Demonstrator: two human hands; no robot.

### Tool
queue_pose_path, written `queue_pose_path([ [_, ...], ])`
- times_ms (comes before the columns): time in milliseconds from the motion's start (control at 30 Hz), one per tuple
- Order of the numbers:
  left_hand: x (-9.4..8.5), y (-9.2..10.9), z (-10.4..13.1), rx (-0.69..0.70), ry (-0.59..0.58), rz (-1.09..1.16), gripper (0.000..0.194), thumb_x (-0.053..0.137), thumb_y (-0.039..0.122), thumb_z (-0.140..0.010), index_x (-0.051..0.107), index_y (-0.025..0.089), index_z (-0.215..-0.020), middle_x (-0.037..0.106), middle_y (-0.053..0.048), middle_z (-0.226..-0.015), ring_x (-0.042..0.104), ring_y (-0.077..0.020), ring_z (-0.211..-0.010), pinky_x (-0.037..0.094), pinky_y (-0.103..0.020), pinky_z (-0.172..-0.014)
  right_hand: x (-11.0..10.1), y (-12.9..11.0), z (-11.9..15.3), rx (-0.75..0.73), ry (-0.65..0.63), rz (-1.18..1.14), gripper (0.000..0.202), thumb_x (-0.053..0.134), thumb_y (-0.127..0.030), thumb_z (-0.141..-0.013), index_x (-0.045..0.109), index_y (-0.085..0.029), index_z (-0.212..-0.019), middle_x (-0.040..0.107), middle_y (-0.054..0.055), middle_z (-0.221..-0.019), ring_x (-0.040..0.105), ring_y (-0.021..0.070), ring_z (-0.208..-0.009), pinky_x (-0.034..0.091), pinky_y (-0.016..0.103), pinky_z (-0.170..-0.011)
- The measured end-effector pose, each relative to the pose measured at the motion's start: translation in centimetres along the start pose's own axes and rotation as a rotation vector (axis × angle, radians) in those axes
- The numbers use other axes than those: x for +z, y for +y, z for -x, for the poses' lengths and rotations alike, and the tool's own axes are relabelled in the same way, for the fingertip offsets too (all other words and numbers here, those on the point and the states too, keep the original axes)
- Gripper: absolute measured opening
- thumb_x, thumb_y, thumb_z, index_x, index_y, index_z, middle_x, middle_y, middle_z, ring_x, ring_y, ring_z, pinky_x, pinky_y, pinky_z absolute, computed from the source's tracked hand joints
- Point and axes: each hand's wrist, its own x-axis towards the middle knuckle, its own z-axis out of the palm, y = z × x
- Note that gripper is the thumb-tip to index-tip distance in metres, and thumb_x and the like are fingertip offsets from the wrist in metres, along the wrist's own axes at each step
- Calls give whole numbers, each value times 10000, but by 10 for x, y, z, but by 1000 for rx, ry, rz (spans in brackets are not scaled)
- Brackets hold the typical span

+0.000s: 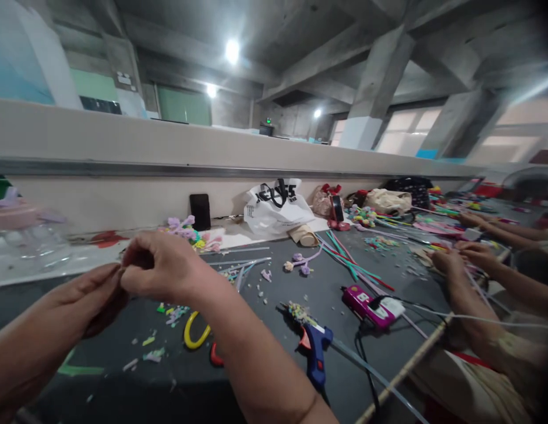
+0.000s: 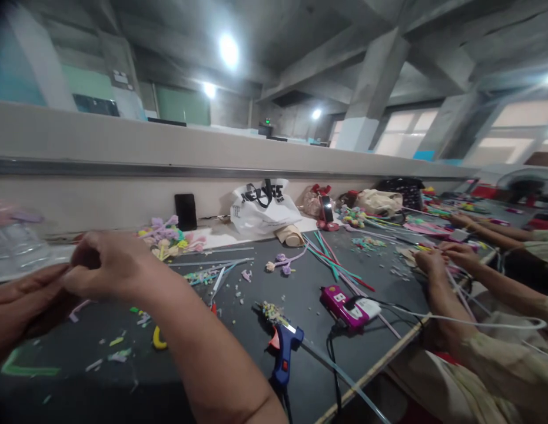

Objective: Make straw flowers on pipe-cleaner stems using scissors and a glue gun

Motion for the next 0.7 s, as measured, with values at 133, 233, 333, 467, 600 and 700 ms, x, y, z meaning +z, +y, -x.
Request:
queue_pose_path([
  [133,-15,-2,17,-187,-91,135,437,648,624,-521,584,229,-697,535,59,-498,504,-125,-514,443,-212,-458,-5,-6,0,-1,8,-83,167,559,-308,-756,532,-206,-885,593,5,-878,539,86,-631,426,185,-540],
  [233,-21,-4,29,-126,-135,97,415,585,616,-611,561,203,-641,488,48,-484,411,-96,-456,361,-186,-409,-22,6,12,181,179,57,328,419,-487,-834,507,-224,-1009,606,36,-941,559,109,-647,434,211,-530],
  [333,-22,-13,35,-94,-231,83,412,520,595,-693,555,187,-653,464,43,-498,373,-87,-454,312,-176,-415,-26,29,40,477,146,447,247,424,-405,-853,544,-214,-952,634,36,-810,591,156,-731,429,257,-641],
  [467,-10,-29,37,-98,-283,123,449,501,621,-689,553,178,-730,429,59,-484,330,-76,-434,249,-168,-409,7,54,87,723,64,587,164,528,-250,-769,591,-152,-884,667,116,-783,634,250,-746,437,320,-624],
  [600,5,-39,38,-48,-415,172,444,514,613,-686,518,170,-680,428,61,-492,327,-70,-437,249,-177,-429,45,66,108,845,23,655,365,605,-323,-695,572,-120,-997,685,182,-847,644,331,-811,455,393,-675],
  [700,11,-42,41,-14,-469,205,398,504,561,-732,514,167,-675,423,58,-518,330,-73,-469,259,-181,-459,51,76,108,880,53,662,434,561,-405,-716,532,-132,-1052,685,175,-897,637,335,-859,459,405,-704],
])
